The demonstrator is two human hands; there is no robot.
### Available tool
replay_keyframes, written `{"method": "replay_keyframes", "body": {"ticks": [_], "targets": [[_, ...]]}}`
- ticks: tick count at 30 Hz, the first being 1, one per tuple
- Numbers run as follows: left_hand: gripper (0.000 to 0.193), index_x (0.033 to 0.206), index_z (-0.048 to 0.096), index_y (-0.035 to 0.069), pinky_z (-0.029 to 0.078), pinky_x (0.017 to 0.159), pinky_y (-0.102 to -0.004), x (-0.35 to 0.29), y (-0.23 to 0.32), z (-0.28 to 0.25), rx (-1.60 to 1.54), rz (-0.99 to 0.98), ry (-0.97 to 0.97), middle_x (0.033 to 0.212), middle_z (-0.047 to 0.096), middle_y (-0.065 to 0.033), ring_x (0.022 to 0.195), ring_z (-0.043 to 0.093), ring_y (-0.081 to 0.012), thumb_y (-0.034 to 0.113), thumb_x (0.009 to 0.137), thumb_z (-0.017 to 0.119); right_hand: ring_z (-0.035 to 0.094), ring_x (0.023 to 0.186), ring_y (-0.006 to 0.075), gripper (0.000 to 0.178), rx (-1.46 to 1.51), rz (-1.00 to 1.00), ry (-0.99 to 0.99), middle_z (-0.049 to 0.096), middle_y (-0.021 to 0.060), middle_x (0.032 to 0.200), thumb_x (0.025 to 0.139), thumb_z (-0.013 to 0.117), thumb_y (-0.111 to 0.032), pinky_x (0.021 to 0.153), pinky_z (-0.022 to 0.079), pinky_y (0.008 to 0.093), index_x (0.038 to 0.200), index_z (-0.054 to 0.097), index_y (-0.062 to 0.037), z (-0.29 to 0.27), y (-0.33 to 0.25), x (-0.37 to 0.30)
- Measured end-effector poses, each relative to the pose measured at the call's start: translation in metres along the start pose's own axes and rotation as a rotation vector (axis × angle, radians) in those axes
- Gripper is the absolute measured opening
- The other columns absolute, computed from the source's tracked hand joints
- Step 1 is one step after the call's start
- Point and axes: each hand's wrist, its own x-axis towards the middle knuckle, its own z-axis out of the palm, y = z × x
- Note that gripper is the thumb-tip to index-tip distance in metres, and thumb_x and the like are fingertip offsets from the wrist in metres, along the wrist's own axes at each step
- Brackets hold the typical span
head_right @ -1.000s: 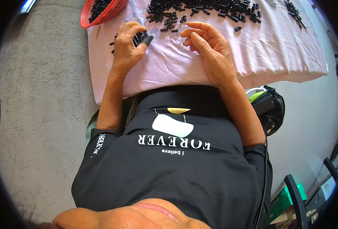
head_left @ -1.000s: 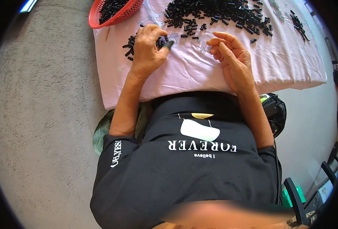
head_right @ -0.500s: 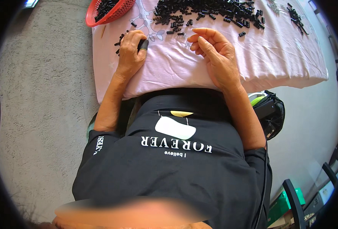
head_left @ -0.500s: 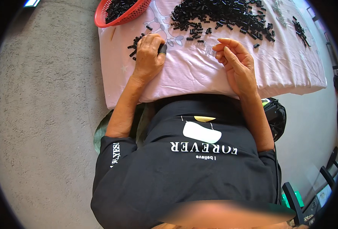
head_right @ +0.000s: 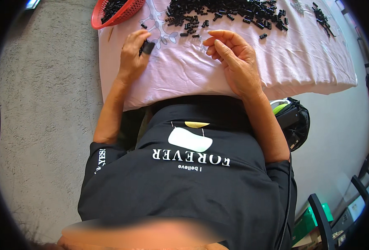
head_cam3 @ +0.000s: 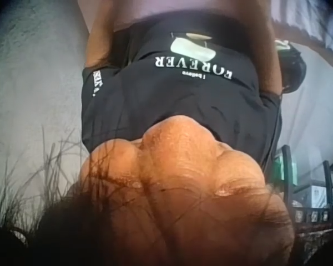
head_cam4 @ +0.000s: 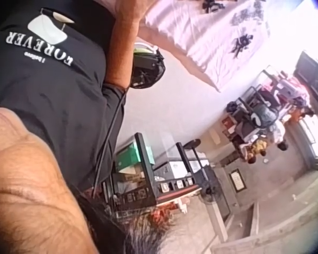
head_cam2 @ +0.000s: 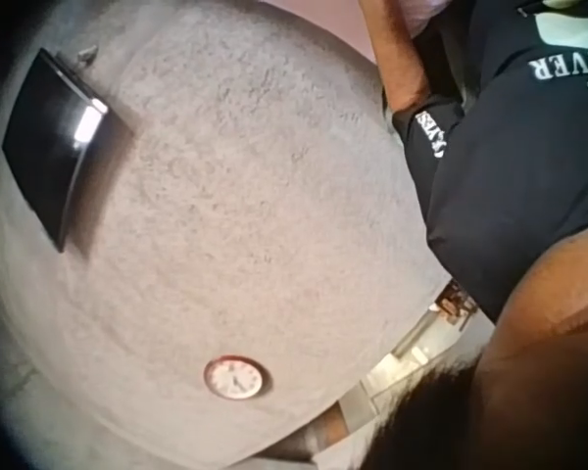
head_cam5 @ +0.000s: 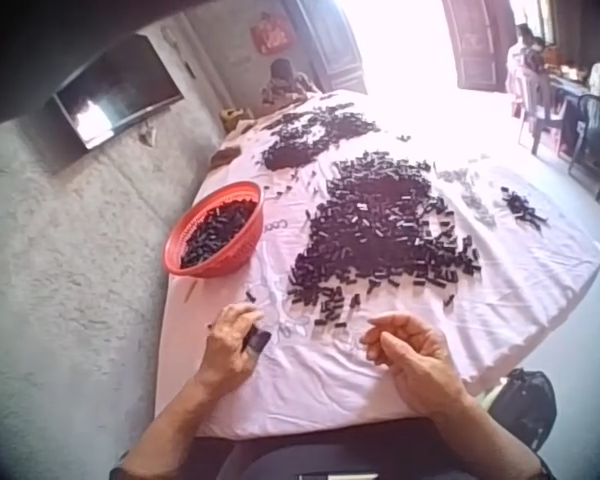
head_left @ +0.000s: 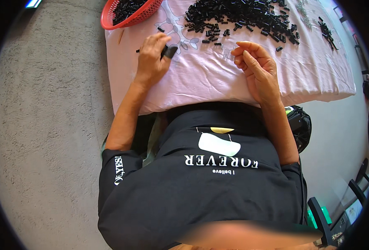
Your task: Assembling small black plastic components by hand on a workbench.
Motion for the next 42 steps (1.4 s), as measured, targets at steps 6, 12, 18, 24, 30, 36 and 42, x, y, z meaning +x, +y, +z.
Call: {"method": "replay_keyframes", "body": {"ticks": [6, 12, 18, 24, 30, 36, 42], "targets": [[0.046, 0.119, 0.06, -0.001, 0.042, 0.101, -0.0424, 0.018, -0.027, 0.01, 0.203, -0.08, -0.053, 0.122, 0.058, -0.0214, 0.117, 0.054, -0.0373, 0.035, 0.091, 0.059, 0.062, 0.089, 0.0112, 0.025, -0.003, 0.009, -0.009, 0.068, 0.011, 0.106, 0.099, 0.055, -0.009, 0.082, 0.049, 0.0236, 0.122, 0.059, 0.0009, 0.002, 0.0, -0.001], [0.035, 0.106, 0.064, 0.0, 0.048, 0.089, -0.0413, 0.017, -0.008, -0.003, 0.022, -0.237, -0.114, 0.109, 0.061, -0.019, 0.104, 0.059, -0.0362, 0.032, 0.091, 0.061, 0.063, 0.089, 0.012, 0.028, 0.021, -0.006, 0.024, 0.067, 0.013, 0.106, 0.1, 0.054, -0.008, 0.08, 0.05, 0.0237, 0.127, 0.056, 0.0006, -0.001, -0.001, 0.0], [0.03, 0.104, 0.062, 0.004, 0.042, 0.095, -0.0449, 0.01, 0.02, 0.002, 0.093, -0.023, 0.081, 0.107, 0.06, -0.0145, 0.105, 0.055, -0.0343, 0.027, 0.085, 0.068, 0.063, 0.088, 0.0124, 0.03, 0.014, -0.017, 0.019, 0.067, 0.0136, 0.106, 0.1, 0.053, -0.008, 0.079, 0.05, 0.0231, 0.129, 0.054, 0.0009, -0.001, 0.001, 0.001], [0.027, 0.104, 0.061, 0.005, 0.042, 0.093, -0.0426, 0.003, 0.024, 0.009, 0.165, -0.088, -0.025, 0.109, 0.059, -0.0129, 0.104, 0.056, -0.0334, 0.019, 0.083, 0.07, 0.064, 0.087, 0.013, 0.033, 0.051, -0.039, 0.05, 0.067, 0.0148, 0.105, 0.1, 0.054, -0.007, 0.078, 0.05, 0.0233, 0.131, 0.051, 0.001, -0.001, 0.002, 0.002], [0.025, 0.104, 0.061, 0.005, 0.043, 0.092, -0.0424, 0.005, 0.028, 0.006, 0.171, -0.062, 0.004, 0.109, 0.059, -0.0122, 0.103, 0.057, -0.0324, 0.008, 0.079, 0.068, 0.064, 0.086, 0.0134, 0.035, 0.107, -0.066, 0.087, 0.068, 0.0156, 0.105, 0.099, 0.055, -0.007, 0.078, 0.05, 0.0237, 0.133, 0.047, 0.0009, -0.001, 0.001, 0.002], [0.027, 0.096, 0.065, 0.006, 0.046, 0.089, -0.0403, 0.03, 0.054, 0.019, -0.074, -0.002, 0.049, 0.101, 0.06, -0.0129, 0.097, 0.057, -0.0324, -0.004, 0.071, 0.064, 0.064, 0.084, 0.0119, 0.031, -0.016, -0.173, 0.149, 0.068, 0.0134, 0.103, 0.099, 0.056, -0.006, 0.077, 0.05, 0.0233, 0.129, 0.051, 0.0007, 0.003, 0.002, -0.002], [0.029, 0.096, 0.066, 0.006, 0.046, 0.091, -0.0412, 0.039, 0.059, 0.033, -0.088, -0.031, -0.029, 0.101, 0.061, -0.0126, 0.098, 0.057, -0.0323, -0.003, 0.069, 0.06, 0.063, 0.082, 0.0102, 0.024, -0.165, -0.278, 0.225, 0.069, 0.0105, 0.102, 0.098, 0.056, -0.005, 0.076, 0.051, 0.0232, 0.122, 0.057, -0.0008, 0.007, 0.004, -0.004]]}}
